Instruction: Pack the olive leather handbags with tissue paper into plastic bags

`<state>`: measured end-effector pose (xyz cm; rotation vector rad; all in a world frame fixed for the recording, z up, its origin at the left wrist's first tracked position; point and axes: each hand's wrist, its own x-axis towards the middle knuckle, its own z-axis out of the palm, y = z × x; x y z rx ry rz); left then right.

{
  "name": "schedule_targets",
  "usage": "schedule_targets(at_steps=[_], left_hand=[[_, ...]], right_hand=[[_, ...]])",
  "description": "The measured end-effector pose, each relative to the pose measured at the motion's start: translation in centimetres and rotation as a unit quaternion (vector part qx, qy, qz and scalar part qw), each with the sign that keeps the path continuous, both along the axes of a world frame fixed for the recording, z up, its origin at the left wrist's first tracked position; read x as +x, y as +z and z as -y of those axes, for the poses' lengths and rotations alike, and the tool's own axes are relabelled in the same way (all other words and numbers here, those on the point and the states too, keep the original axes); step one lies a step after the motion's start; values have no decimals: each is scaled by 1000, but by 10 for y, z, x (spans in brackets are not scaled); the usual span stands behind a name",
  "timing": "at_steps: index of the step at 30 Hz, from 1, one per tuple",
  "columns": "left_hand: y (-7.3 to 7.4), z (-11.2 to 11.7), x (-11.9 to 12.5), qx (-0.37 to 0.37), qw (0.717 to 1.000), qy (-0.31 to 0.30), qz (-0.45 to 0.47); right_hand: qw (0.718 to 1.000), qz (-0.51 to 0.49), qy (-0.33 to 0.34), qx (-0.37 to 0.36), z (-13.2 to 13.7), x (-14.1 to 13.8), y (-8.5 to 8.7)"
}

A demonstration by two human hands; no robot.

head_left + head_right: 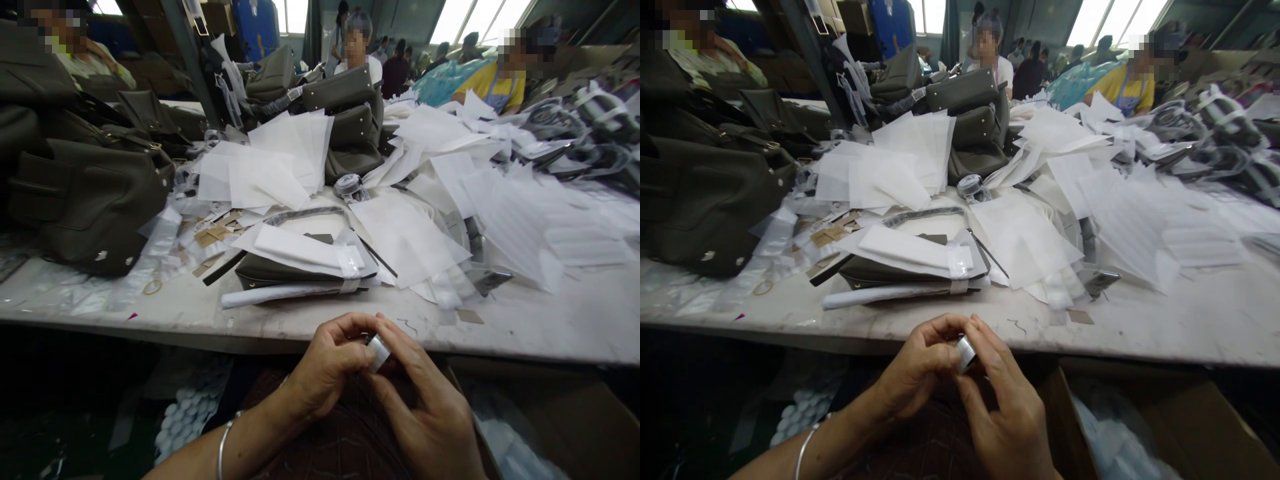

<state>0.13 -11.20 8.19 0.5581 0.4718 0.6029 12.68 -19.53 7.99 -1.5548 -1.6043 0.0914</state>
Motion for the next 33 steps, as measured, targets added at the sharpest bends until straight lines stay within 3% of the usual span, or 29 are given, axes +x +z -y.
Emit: schedule_targets(at_steps=[9, 16, 24, 33], left_hand=[[0, 4, 7, -2, 997, 70, -24], [-4, 0, -1, -8, 999, -17, 26], [-3, 2, 3, 7, 1000, 20, -8], [1, 5, 7, -27, 998, 49, 0]], right_hand=[[999, 45, -3, 19, -1, -5, -2], [999, -27, -3, -25, -3, 4, -1], [1000, -10, 2, -8, -3, 0, -2], [998, 55, -7, 28, -2, -3, 2]])
